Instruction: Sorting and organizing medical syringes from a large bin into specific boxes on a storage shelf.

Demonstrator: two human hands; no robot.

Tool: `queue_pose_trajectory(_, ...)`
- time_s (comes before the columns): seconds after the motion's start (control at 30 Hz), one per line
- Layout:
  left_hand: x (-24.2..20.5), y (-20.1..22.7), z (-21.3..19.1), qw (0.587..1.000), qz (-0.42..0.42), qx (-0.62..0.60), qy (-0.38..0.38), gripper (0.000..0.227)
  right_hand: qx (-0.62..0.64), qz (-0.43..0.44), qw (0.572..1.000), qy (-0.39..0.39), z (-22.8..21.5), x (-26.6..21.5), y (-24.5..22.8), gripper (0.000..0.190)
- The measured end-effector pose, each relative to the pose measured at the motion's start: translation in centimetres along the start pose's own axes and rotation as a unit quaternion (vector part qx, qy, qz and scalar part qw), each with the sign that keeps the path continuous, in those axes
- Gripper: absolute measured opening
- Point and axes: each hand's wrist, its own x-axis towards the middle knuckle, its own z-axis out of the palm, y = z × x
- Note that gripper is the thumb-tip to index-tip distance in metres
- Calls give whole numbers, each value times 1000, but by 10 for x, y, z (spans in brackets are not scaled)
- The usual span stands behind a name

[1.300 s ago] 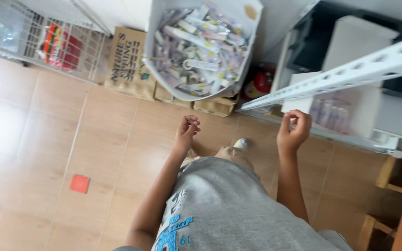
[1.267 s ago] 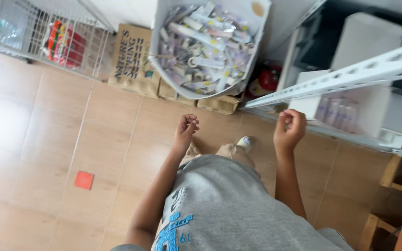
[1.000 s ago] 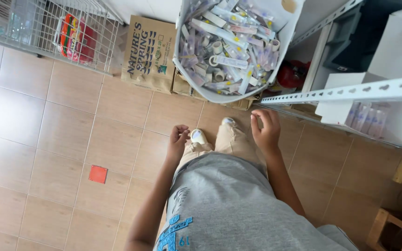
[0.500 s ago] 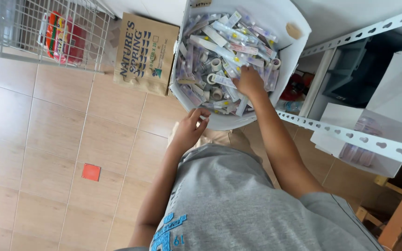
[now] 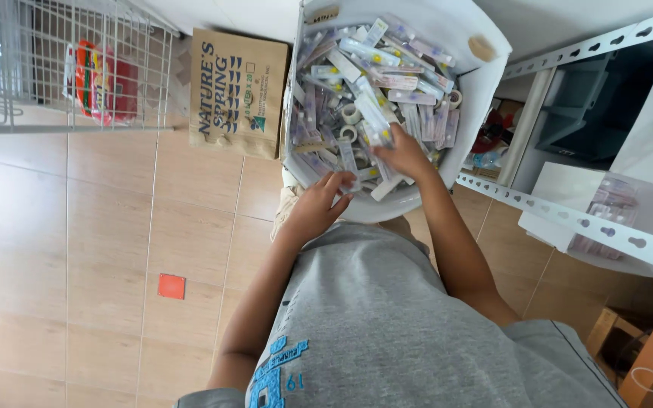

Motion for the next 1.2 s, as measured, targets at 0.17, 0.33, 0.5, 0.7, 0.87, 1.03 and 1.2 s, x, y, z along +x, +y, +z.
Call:
queue_pose_trajectory(0.17, 23, -27, 2, 998, 50, 10, 38, 44, 157, 28, 987, -25, -10, -75, -78, 67)
queue_pose_trajectory(0.33, 47, -63, 10, 994, -47, -99, -13, 58, 227, 71, 971, 7, 24, -92, -83, 61)
queue_pose_trajectory(0.5, 49, -76, 1, 974, -57, -210, -59, 68, 393, -32, 919, 19, 43, -91, -71, 62)
queue_pose_trajectory(0.7, 49, -85, -3, 980, -62, -183, -38, 66, 491, 40, 868, 59, 54, -91, -75, 54)
queue_pose_trajectory(0.87, 46, -102, -4, 995, -10, -101, 11, 64, 413, 57, 900, 124, 59, -89, -48, 68)
queue_pose_trajectory(1.03, 37, -99, -4, 1000, -20, -9, 6, 84, 211, 5, 959, 190, 67, -90, -44, 105)
queue_pose_trajectory(1.2, 25, -35, -26, 960, 161, 210, 88, 98, 235, -72, 958, 150, 47, -102, -84, 138)
